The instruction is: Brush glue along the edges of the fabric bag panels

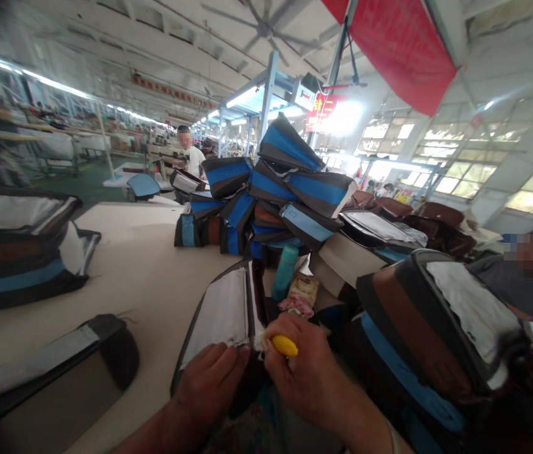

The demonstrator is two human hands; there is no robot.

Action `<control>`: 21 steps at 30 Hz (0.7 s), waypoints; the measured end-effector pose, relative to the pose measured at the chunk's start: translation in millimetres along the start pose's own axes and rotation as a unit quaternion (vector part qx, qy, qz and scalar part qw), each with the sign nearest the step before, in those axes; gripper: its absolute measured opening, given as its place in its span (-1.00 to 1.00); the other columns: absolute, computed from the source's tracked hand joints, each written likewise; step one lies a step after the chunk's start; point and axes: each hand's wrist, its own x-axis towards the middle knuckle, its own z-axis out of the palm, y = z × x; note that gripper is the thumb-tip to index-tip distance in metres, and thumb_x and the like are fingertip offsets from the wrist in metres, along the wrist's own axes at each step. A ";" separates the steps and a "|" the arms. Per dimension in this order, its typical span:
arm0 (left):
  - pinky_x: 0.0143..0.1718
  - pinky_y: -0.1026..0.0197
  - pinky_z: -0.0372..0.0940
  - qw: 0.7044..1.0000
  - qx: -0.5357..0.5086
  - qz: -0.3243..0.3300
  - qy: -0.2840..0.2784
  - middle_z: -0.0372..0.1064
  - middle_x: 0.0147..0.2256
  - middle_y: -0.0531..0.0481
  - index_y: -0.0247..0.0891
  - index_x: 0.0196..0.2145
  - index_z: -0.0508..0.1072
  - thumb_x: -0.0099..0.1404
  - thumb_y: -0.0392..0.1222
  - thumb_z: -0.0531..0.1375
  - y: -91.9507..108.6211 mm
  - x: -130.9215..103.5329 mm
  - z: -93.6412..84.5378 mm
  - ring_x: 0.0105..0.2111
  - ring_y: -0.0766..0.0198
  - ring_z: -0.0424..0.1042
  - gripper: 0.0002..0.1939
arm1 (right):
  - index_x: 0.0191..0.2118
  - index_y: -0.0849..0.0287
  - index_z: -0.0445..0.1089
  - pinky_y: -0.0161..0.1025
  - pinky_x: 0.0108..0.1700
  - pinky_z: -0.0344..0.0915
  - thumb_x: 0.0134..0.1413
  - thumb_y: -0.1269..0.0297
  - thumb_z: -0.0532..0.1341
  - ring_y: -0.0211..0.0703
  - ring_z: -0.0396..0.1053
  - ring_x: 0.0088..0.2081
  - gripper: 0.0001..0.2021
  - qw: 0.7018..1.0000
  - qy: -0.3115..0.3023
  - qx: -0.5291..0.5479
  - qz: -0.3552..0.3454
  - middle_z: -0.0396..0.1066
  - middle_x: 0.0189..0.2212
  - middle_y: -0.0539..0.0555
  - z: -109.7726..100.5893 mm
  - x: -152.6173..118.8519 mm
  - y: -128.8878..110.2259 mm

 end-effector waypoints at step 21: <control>-0.47 0.11 0.09 0.997 -0.069 0.008 -0.028 0.31 -0.42 0.01 -0.35 -0.20 0.39 0.39 -0.35 0.04 12.3 -11.8 -3.4 -0.47 0.23 0.22 -0.86 | -0.43 0.11 0.31 -0.18 -0.21 0.29 0.15 0.35 0.14 -0.13 0.33 -0.37 -0.87 0.993 -0.073 0.006 0.092 0.37 -0.47 0.01 13.1 15.7 31.4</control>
